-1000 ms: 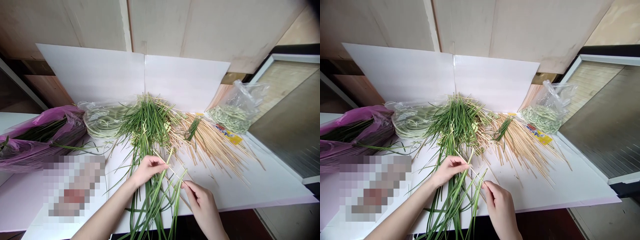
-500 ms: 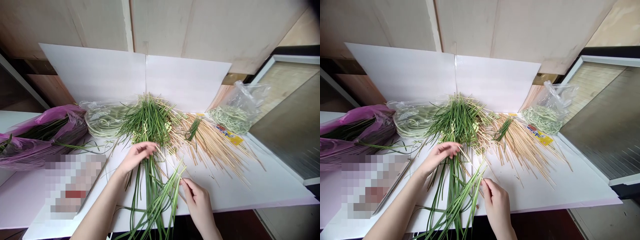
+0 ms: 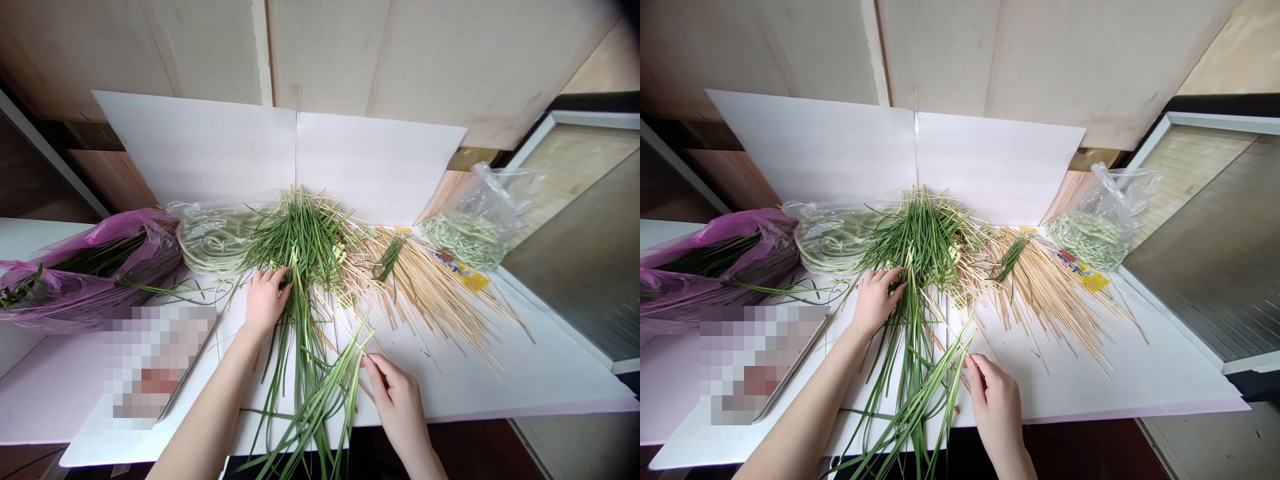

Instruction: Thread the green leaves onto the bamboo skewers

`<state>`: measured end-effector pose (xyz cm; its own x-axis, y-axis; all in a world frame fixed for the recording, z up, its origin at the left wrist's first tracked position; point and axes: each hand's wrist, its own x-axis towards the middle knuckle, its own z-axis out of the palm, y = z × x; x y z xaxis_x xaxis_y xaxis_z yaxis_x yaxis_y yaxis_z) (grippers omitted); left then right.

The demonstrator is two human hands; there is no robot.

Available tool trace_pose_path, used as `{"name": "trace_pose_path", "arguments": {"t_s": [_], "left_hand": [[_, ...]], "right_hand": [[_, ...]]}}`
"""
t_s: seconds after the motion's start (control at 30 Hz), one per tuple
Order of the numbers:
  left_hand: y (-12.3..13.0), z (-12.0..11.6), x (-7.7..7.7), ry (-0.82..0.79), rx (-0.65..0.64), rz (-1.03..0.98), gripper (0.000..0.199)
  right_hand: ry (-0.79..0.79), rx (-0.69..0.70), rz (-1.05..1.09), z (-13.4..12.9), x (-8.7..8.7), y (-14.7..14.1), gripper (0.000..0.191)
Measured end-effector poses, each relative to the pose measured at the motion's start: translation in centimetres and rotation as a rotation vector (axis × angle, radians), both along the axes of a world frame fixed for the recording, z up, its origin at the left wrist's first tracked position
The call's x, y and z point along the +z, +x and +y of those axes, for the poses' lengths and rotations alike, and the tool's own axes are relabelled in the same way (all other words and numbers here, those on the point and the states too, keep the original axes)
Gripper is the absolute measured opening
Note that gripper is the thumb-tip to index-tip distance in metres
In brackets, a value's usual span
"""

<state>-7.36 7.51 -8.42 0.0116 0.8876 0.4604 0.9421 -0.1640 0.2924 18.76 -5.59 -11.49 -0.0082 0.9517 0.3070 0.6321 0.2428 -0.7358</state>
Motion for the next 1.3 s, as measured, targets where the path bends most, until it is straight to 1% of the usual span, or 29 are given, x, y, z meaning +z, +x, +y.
{"name": "trace_pose_path", "arguments": {"t_s": [0.07, 0.17, 0.33, 0.43, 0.5, 0.53, 0.6, 0.67, 0.7, 0.77, 0.87, 1.03, 1.13, 1.3], "left_hand": [[0.2, -0.1, 0.0, 0.017, 0.046, 0.057, 0.04], [0.3, 0.0, -0.1, 0.015, 0.06, 0.035, 0.036], [0.1, 0.4, -0.3, -0.013, 0.013, -0.166, 0.012], [-0.1, 0.3, 0.1, -0.012, -0.016, -0.292, 0.005], [0.0, 0.0, 0.6, 0.003, -0.057, -0.446, 0.007], [0.0, -0.2, 0.9, 0.006, -0.1, -0.568, 0.009], [0.2, -0.6, 1.5, -0.013, -0.224, -0.873, 0.014], [0.5, -0.9, 2.0, -0.072, -0.356, -1.159, 0.018], [0.6, -1.1, 2.1, -0.114, -0.406, -1.264, 0.019], [0.9, -1.4, 2.3, -0.206, -0.47, -1.393, 0.019], [1.4, -1.6, 2.3, -0.318, -0.521, -1.471, 0.017], [1.9, -1.9, 2.1, -0.409, -0.57, -1.473, 0.016], [2.0, -2.0, 2.0, -0.435, -0.565, -1.499, 0.018], [2.2, -2.1, 2.0, -0.433, -0.564, -1.512, 0.016]], "right_hand": [[-0.003, 0.003, 0.001, 0.0, 0.0, 0.0, 0.041], [-0.008, 0.012, 0.006, 0.1, 0.1, 0.0, 0.04], [-0.009, 0.015, 0.007, 0.1, 0.0, 0.0, 0.041], [-0.012, 0.012, 0.004, 0.1, -0.2, 0.0, 0.041], [-0.012, 0.014, 0.002, 0.1, -0.2, 0.0, 0.041], [-0.012, 0.016, 0.002, 0.1, -0.1, 0.0, 0.041], [-0.015, 0.029, 0.01, 0.0, 0.2, 0.1, 0.04], [-0.021, 0.052, 0.03, -0.1, 0.6, 0.2, 0.038], [-0.025, 0.066, 0.042, -0.1, 0.8, 0.2, 0.037], [-0.028, 0.091, 0.056, -0.1, 1.2, 0.3, 0.036], [-0.03, 0.111, 0.03, -0.2, 1.6, 0.5, 0.037], [-0.027, 0.127, -0.016, -0.2, 1.8, 0.7, 0.039], [-0.028, 0.14, -0.03, -0.2, 1.9, 0.7, 0.041], [-0.039, 0.141, -0.053, -0.2, 1.9, 0.9, 0.041]]}}
